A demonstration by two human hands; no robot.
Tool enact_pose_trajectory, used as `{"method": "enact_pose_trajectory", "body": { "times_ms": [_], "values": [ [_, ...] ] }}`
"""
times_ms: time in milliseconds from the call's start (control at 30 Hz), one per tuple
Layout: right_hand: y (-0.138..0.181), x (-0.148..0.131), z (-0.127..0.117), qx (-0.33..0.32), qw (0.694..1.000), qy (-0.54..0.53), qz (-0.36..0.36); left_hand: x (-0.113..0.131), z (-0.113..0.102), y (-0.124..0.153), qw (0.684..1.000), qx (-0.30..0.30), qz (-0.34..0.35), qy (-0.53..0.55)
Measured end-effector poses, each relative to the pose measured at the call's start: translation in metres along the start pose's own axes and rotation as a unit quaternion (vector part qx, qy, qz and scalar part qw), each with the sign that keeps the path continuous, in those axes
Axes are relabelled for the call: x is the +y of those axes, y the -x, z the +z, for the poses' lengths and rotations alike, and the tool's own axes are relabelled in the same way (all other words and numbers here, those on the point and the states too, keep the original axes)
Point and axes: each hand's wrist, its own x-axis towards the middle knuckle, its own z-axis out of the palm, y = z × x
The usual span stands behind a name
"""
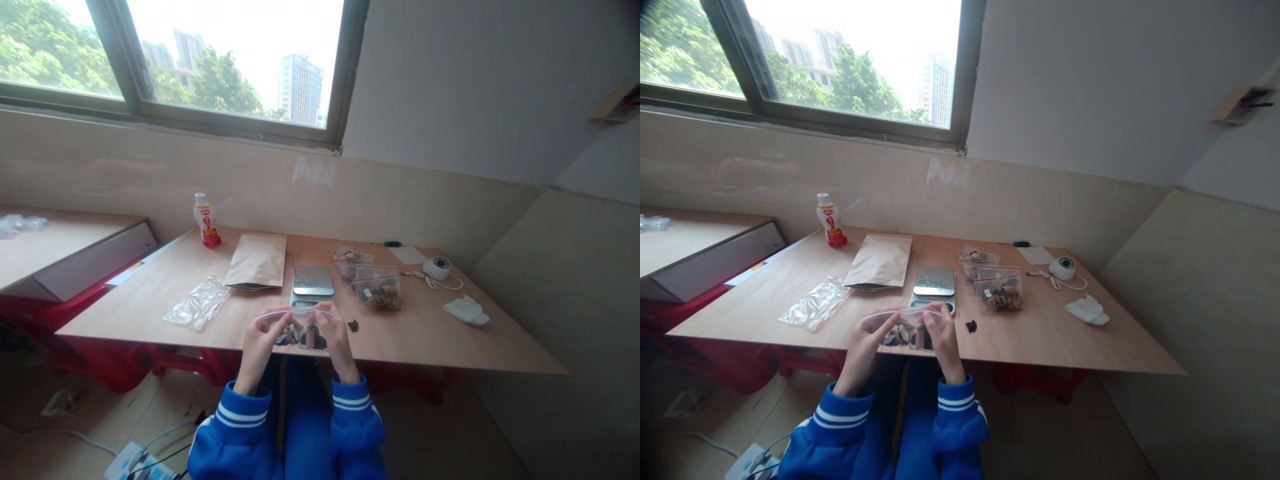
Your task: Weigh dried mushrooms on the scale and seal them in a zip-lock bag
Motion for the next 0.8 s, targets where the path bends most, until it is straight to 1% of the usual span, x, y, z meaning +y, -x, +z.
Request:
{"method": "enact_pose_trajectory", "body": {
  "times_ms": [133,400,533,633,800],
  "values": [
    [-0.001,0.001,0.002,0.014,1.0,0.007,-0.003,-0.003,-0.001,-0.001,1.0,-0.003,-0.003,0.0],
    [0.001,-0.007,0.003,0.061,0.996,0.039,-0.047,0.002,0.004,0.003,1.0,0.007,0.006,-0.026],
    [0.0,-0.006,0.006,0.084,0.994,0.046,-0.06,0.006,0.005,0.004,0.999,0.031,0.016,-0.04],
    [-0.001,-0.002,0.006,0.065,0.997,0.018,-0.04,0.008,0.005,0.003,0.998,0.041,0.02,-0.033],
    [-0.001,0.002,0.004,0.008,1.0,-0.006,-0.01,0.007,0.003,0.003,1.0,0.017,0.012,0.003]
  ]
}}
